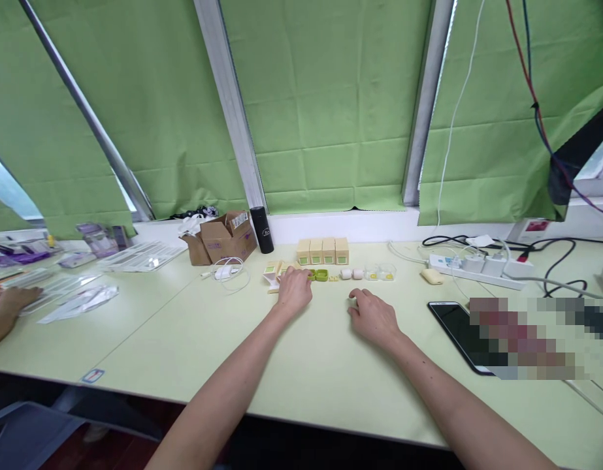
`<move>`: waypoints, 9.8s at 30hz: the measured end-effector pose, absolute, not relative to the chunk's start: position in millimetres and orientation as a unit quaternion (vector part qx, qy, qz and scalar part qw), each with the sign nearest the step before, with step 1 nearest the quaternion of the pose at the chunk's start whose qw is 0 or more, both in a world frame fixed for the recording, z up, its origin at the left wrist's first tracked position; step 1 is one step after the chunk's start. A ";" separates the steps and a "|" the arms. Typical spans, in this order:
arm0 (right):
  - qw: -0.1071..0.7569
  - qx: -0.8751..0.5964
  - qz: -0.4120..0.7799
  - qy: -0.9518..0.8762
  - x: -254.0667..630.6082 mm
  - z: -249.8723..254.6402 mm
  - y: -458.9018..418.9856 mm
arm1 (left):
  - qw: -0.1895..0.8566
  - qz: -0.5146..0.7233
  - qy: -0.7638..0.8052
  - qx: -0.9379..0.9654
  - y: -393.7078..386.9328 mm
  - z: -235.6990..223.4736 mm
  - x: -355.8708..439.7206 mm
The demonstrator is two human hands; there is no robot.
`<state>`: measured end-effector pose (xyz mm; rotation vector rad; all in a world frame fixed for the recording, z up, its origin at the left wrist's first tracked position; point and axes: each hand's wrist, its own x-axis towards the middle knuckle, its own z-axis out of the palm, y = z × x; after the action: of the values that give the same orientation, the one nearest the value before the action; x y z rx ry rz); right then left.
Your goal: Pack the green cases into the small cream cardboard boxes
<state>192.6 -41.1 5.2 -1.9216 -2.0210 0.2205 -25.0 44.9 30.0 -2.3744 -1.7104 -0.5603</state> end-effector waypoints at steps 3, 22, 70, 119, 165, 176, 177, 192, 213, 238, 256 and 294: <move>0.172 -0.678 0.080 -0.710 192.4 4.7 -40.6 | 0.095 -0.171 -0.566 -0.801 44.7 26.5 -22.1; 0.186 -0.670 0.076 -0.715 192.7 1.0 -39.1 | 0.077 -0.075 -0.566 -0.818 66.3 15.4 2.8; 0.508 -0.466 0.289 -0.664 188.5 -1.2 -34.2 | -0.053 -0.436 -0.232 -0.868 -1.2 20.3 -13.5; 0.563 -0.397 0.149 -0.710 190.4 -10.1 -30.2 | -0.403 -0.506 -0.378 -0.662 9.1 11.6 0.1; 0.607 -0.383 0.413 -0.560 189.6 -15.6 -20.2 | -0.060 -0.431 -0.267 -0.860 -2.9 15.2 -6.1; 0.336 -0.542 0.076 -0.767 193.0 -21.0 -22.6 | -0.294 -0.546 -0.391 -0.680 22.6 5.1 -9.4; 0.317 -0.546 0.065 -0.773 192.1 -20.7 -22.3 | -0.315 -0.551 -0.390 -0.667 25.5 4.5 -10.3; 0.169 -0.545 -0.091 -0.816 170.1 -7.7 6.3 | -0.401 -0.545 -0.366 -0.639 31.1 0.7 -12.6; 0.147 -0.545 -0.116 -0.817 174.6 3.2 -19.3 | -0.369 -0.552 -0.376 -0.647 28.8 -0.4 -10.2; 0.647 -0.390 0.480 -0.446 192.4 12.0 -25.0 | -0.358 -0.540 -0.381 -0.660 20.7 2.8 -5.5; 0.629 -0.448 0.556 -0.307 197.7 7.0 -20.6 | -0.357 -0.528 -0.378 -0.671 20.8 -0.2 -5.0; 0.625 -0.442 0.277 -0.581 185.2 11.5 -37.2 | -0.292 -0.506 -0.348 -0.734 7.4 2.1 -1.6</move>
<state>185.2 -37.2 11.5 -1.0135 -1.3323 0.6355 -1.6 7.4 2.1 -2.8632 -1.3579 -1.9737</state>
